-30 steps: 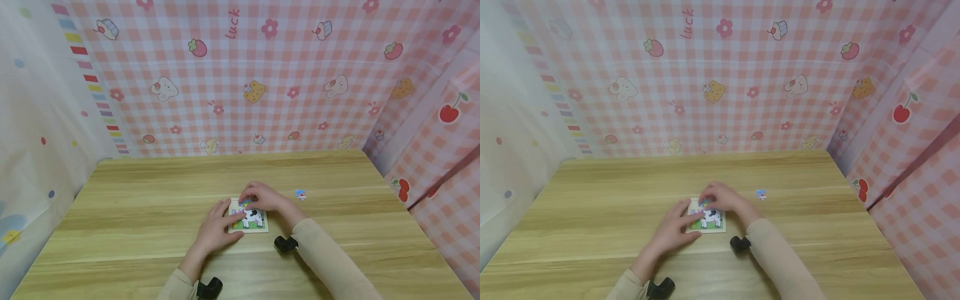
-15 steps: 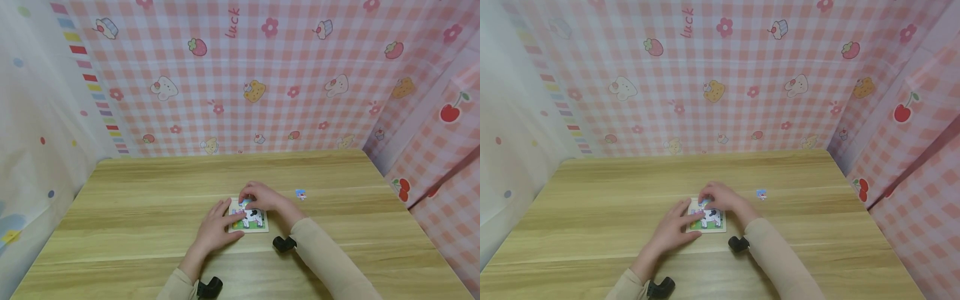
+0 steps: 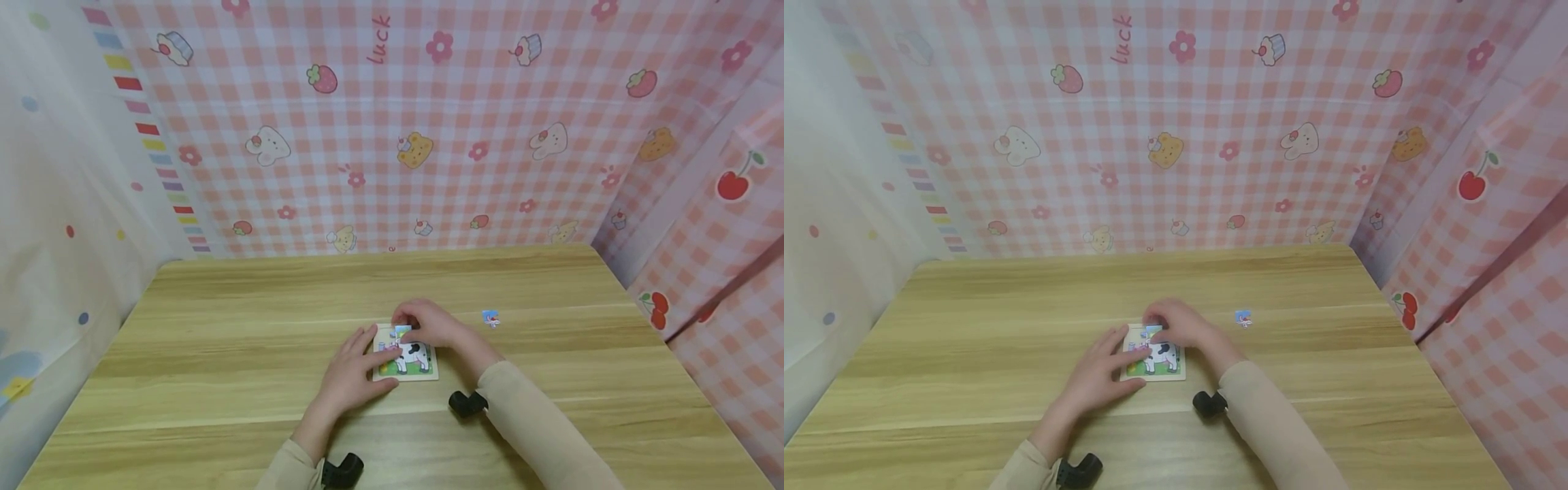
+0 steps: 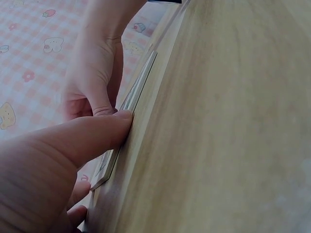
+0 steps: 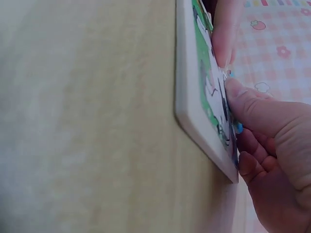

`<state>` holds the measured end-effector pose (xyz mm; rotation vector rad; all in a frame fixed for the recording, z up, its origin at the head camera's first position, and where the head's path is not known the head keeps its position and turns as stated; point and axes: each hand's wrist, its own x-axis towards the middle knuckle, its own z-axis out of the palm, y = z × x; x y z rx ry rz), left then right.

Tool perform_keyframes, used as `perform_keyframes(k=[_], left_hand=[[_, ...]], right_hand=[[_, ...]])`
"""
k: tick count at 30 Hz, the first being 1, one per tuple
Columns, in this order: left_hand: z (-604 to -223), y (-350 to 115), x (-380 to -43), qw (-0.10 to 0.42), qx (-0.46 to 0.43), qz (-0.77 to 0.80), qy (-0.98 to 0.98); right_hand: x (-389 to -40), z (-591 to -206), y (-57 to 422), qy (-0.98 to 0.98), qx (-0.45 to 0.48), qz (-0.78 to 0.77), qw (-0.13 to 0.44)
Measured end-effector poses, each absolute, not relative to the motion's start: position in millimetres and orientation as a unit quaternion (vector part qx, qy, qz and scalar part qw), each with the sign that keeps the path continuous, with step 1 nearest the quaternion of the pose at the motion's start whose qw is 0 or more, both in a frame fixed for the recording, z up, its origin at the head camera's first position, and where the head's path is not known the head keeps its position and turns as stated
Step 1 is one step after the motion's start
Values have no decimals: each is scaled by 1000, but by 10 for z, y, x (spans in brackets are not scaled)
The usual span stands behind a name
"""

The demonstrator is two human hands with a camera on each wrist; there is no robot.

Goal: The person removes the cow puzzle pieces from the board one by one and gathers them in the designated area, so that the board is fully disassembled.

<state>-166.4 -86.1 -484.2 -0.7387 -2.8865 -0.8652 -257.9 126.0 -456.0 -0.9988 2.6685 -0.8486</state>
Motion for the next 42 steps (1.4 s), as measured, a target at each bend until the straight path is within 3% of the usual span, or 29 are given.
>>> perform_keyframes(k=[42], left_hand=[[-4851,-861,-1667,12,-238,-278,-931]], right_hand=[[-2469,-4611,1316,877,-291,-375,76]])
